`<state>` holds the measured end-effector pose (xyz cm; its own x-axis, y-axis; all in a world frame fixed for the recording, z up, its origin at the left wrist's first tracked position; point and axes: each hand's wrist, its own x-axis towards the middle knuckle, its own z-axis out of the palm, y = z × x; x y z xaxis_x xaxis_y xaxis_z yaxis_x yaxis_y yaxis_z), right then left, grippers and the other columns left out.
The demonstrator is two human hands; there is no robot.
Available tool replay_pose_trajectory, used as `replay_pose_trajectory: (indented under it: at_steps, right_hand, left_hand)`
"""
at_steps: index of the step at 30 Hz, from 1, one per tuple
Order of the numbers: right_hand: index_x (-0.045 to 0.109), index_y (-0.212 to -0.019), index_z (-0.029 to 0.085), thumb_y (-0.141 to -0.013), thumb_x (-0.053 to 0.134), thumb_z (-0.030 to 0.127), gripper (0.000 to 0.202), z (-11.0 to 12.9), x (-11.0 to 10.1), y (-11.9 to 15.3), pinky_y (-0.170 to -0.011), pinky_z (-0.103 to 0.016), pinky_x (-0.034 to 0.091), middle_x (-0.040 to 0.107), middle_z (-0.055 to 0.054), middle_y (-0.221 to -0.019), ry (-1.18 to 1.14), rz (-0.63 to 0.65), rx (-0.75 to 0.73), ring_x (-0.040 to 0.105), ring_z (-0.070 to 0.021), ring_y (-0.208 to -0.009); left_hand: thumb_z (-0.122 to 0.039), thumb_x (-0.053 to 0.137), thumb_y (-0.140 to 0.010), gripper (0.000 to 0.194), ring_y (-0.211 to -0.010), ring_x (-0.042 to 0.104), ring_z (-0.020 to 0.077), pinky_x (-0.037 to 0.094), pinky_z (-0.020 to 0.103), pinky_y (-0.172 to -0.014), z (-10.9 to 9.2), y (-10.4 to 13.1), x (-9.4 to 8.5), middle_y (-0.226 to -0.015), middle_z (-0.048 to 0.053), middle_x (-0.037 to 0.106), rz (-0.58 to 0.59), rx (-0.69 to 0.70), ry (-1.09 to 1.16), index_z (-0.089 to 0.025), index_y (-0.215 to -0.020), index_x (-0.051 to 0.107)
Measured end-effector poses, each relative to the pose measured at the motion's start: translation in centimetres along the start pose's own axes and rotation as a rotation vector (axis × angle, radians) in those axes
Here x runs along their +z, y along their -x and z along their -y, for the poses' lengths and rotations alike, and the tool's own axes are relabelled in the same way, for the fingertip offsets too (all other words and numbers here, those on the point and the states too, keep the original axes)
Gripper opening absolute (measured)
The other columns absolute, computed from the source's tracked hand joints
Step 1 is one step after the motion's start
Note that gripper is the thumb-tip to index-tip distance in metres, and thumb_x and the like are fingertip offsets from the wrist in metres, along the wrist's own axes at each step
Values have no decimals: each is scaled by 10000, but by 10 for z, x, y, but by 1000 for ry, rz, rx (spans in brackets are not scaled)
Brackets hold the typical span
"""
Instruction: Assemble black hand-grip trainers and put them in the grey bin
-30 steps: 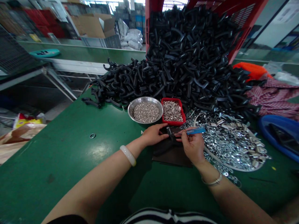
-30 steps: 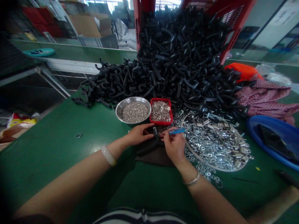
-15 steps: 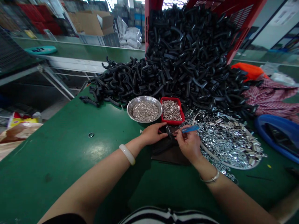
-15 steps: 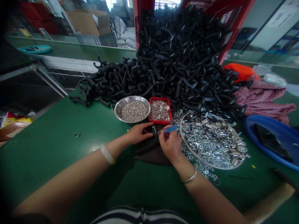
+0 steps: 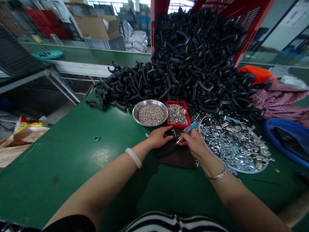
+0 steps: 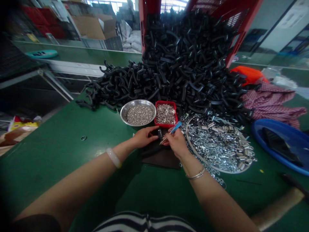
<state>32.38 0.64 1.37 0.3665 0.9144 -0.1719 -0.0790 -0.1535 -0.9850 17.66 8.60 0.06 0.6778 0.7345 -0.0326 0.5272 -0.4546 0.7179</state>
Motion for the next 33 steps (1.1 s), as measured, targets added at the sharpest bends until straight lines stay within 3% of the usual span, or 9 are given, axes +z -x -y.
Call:
replay_pose_trajectory:
  at_steps: [7,15,18,25,29,33]
  right_hand:
    - [359,-885,225,-717,629,348,341,-15,-4,8,-489,-300,558,577,35,-684,-35,-185,-260,625,-161,-570]
    - [364,-906,231,-756,592,384,313,-19,-2,8,-441,-320,545,567,-8,-748,90,-186,-365,624,-198,-614]
    - [374,-903,222,-787,545,369,254,-17,-2,8,-456,-313,536,558,-22,-744,254,-180,-434,624,-201,-617]
    - [470,-908,152,-797,410,277,177,6,4,-1,-619,-376,490,599,-114,-783,1005,-49,-704,606,-240,-667]
    - [490,-864,165,-794,441,268,134,8,4,-9,-640,-352,488,592,-74,-742,887,-40,-661,604,-216,-676]
    - [476,-881,186,-813,470,301,134,-2,3,2,-597,-329,508,578,-45,-752,659,-65,-631,607,-185,-642]
  left_hand:
    - [-390,575,-741,592,-679,581,148,445,254,-625,5,-2,1,-833,28,651,30,-11,35,-237,-1293,426]
    - [-397,575,-742,601,-739,590,161,453,261,-664,3,-1,0,-901,42,652,35,-26,6,-240,-1300,416]
    - [-403,576,-741,600,-765,596,162,456,259,-675,2,0,-2,-942,37,650,32,-29,-3,-262,-1300,411]
    - [-430,556,-754,589,-801,600,166,456,264,-695,0,1,-4,-998,39,641,40,-19,-36,-265,-1300,408]
    - [-446,554,-752,585,-803,604,177,457,274,-688,-2,0,-4,-985,35,644,43,-24,-77,-281,-1296,413]
    - [-437,561,-746,581,-805,605,183,456,276,-681,-6,1,-5,-961,28,650,50,-67,-81,-291,-1290,420]
